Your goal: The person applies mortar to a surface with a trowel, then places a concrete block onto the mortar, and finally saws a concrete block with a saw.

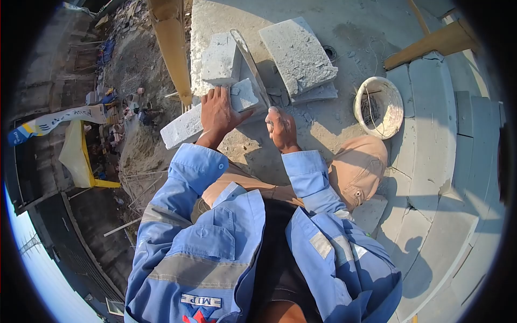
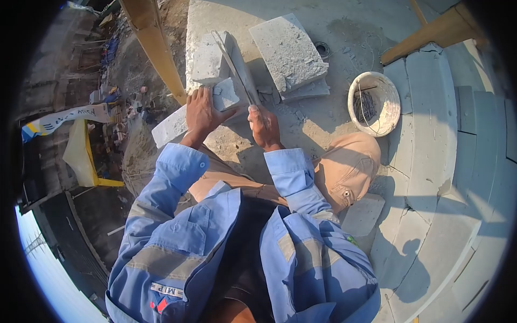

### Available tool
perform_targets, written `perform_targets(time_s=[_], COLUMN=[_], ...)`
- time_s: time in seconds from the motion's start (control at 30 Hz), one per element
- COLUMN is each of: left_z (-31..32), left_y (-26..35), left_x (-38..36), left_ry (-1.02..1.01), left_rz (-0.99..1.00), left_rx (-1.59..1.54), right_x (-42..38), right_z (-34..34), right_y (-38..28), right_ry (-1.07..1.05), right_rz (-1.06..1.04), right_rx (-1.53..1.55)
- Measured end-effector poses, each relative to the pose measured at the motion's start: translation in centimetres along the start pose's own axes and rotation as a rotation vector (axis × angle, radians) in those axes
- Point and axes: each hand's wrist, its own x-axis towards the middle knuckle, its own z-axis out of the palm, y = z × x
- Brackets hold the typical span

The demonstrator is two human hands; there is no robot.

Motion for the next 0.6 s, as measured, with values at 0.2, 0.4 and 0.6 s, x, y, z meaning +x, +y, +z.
perform_targets(time_s=[0.2, 0.4, 0.6], left_z=[-0.2, 0.1, 1.2], left_y=[-0.1, 0.1, -0.7], left_x=[-0.5, -0.1, 0.1], left_ry=[-0.025, -0.001, 0.046], left_rz=[0.008, 0.027, 0.057], left_rx=[-0.024, 0.006, 0.029], right_x=[-0.1, -0.7, -0.4], right_z=[0.3, 0.2, -0.4], right_y=[3.9, 2.3, 4.8], right_ry=[0.088, 0.108, 0.108], right_rz=[-0.075, -0.144, -0.088], right_rx=[-0.196, -0.221, -0.208])
